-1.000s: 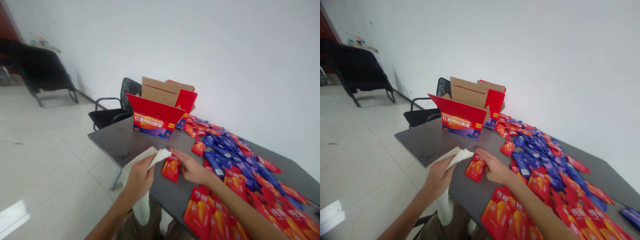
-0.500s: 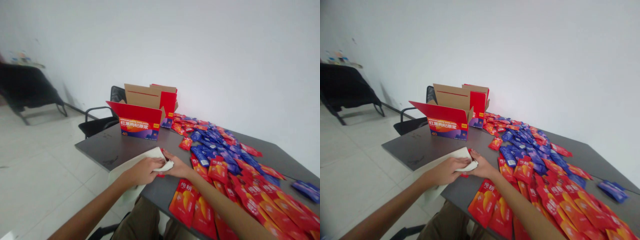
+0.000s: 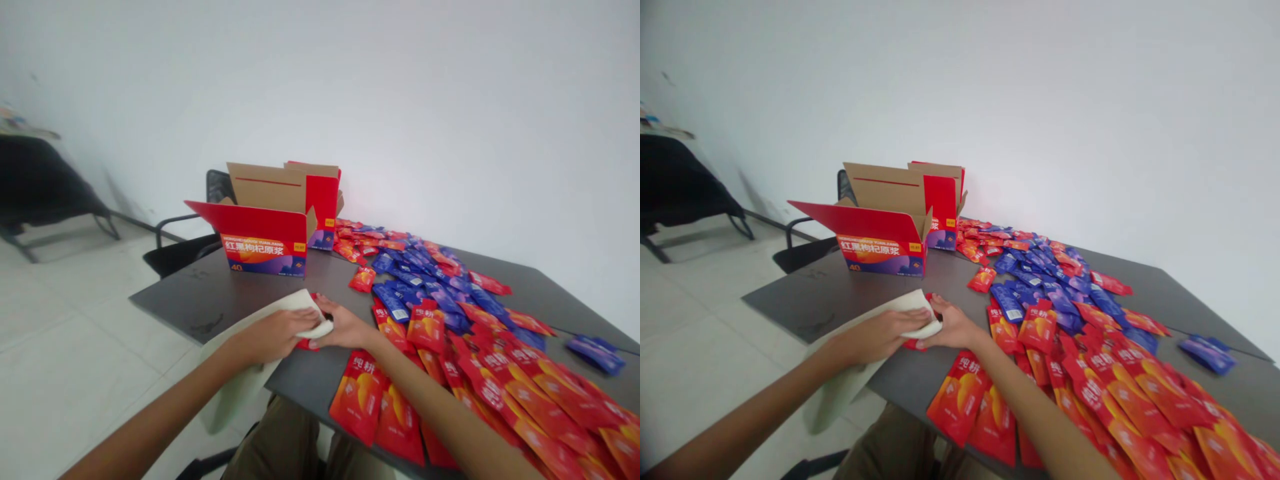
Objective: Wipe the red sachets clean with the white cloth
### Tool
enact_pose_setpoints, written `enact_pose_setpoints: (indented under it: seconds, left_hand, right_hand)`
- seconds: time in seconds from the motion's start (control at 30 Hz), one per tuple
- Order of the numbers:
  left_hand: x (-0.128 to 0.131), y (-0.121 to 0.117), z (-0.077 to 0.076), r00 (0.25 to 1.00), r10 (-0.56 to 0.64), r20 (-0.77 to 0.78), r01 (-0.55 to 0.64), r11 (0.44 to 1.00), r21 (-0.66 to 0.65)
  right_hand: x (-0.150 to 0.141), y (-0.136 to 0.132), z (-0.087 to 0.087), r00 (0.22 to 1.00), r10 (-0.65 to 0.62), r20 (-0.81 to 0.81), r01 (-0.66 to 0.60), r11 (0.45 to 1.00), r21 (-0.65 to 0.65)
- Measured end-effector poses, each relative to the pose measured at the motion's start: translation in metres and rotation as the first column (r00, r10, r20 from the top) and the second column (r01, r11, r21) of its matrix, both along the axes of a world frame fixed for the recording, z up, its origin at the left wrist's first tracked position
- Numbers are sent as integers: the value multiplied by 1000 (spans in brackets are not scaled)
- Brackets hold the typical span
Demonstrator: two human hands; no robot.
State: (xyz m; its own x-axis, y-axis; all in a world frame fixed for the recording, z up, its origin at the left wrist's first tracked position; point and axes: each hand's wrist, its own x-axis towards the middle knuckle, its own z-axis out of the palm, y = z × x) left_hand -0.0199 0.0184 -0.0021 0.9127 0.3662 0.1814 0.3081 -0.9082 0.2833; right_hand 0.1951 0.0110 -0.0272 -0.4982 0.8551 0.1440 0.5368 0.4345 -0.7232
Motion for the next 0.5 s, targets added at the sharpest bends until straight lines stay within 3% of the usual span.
enact_pose_setpoints:
  seconds: [0.1,0.3,0.5]
  left_hand:
    - [-2,-8,0,999,-47,25,48,998,-32]
    - [5,9,4,997,42,66,-39,998,-42]
    - [-4,-9,-3,999,45,5,-45,997,-58]
  right_hand:
    - [1,0,-1,1000,3,0,-3,1000,21]
    - [1,-3,4,998,-8,-61,8,1000,-10]
    - [3,2,-2,1000,-2,5,2,1000,-7]
